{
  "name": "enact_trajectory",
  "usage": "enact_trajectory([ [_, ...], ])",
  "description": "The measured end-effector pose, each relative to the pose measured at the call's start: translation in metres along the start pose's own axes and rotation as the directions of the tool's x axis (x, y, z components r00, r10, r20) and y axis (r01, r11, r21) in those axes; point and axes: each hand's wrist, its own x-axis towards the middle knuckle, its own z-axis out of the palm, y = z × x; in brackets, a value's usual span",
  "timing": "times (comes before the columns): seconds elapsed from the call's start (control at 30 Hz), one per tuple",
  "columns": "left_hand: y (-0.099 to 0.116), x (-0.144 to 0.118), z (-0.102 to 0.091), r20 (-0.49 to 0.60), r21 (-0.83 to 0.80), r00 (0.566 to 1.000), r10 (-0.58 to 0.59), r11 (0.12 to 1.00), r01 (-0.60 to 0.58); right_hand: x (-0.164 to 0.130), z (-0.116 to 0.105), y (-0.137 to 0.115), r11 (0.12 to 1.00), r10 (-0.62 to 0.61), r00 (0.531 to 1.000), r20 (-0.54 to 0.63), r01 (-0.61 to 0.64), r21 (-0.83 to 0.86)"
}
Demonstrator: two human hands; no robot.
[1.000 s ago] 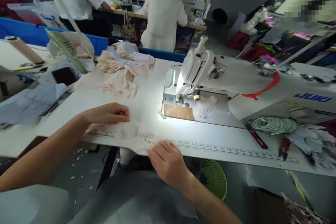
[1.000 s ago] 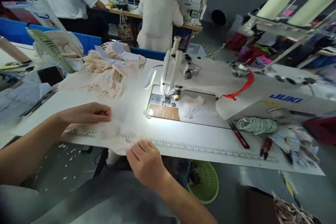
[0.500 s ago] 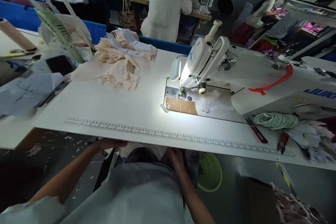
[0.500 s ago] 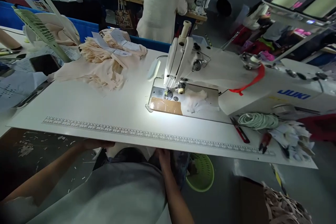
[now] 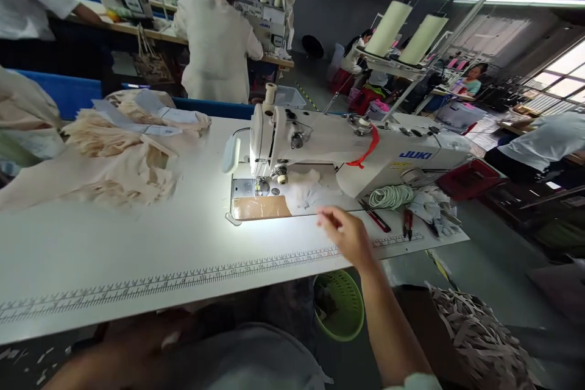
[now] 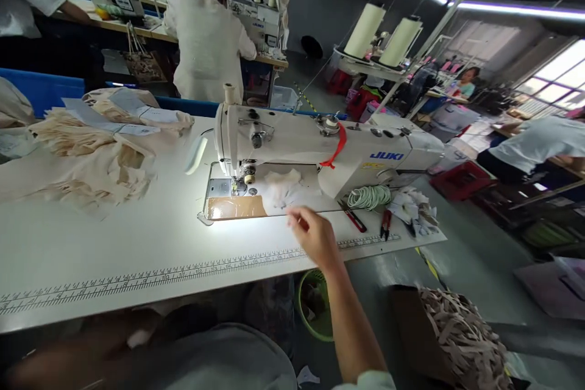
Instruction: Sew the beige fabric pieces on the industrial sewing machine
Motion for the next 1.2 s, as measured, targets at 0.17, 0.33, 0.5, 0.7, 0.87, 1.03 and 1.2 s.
enact_trajectory([
  [0.17, 0.132, 0.058, -0.036, 0.178, -0.19, 0.909, 0.376, 0.92, -0.343, 0.082, 0.008, 0.055, 0.883, 0.02, 0.984, -0.176, -0.1, -0.459],
  [0.33, 0.168, 0.187, -0.036, -0.409, 0.012, 0.81, 0.42, 0.89, -0.456, 0.086, 0.009, 0.071, 0.891, -0.042, 0.981, -0.191, -0.05, -0.452],
  [0.5, 0.162, 0.265, -0.024, -0.717, 0.061, 0.63, 0.298, 0.928, -0.369, 0.057, -0.009, 0.054, 0.979, -0.134, 0.983, -0.123, 0.113, -0.168],
  [0.7, 0.156, 0.229, -0.036, -0.618, -0.172, 0.758, 0.21, 0.904, -0.391, 0.028, -0.006, 0.018, 0.961, -0.051, 0.999, 0.004, 0.048, 0.272],
  [0.87, 0.119, 0.171, -0.058, -0.564, -0.412, 0.826, 0.022, 0.859, -0.305, 0.042, 0.039, -0.006, 0.942, -0.095, 0.979, 0.183, 0.029, 0.335],
  [1.03, 0.079, 0.135, -0.094, -0.621, -0.175, 0.772, -0.136, 0.984, 0.033, 0.065, 0.088, -0.032, 0.985, -0.155, 0.953, 0.261, 0.168, -0.029],
  [1.2, 0.056, 0.128, -0.116, -0.64, 0.113, 0.735, -0.225, 0.918, 0.38, 0.064, 0.102, -0.038, 0.943, -0.234, 0.948, 0.216, 0.275, -0.187],
])
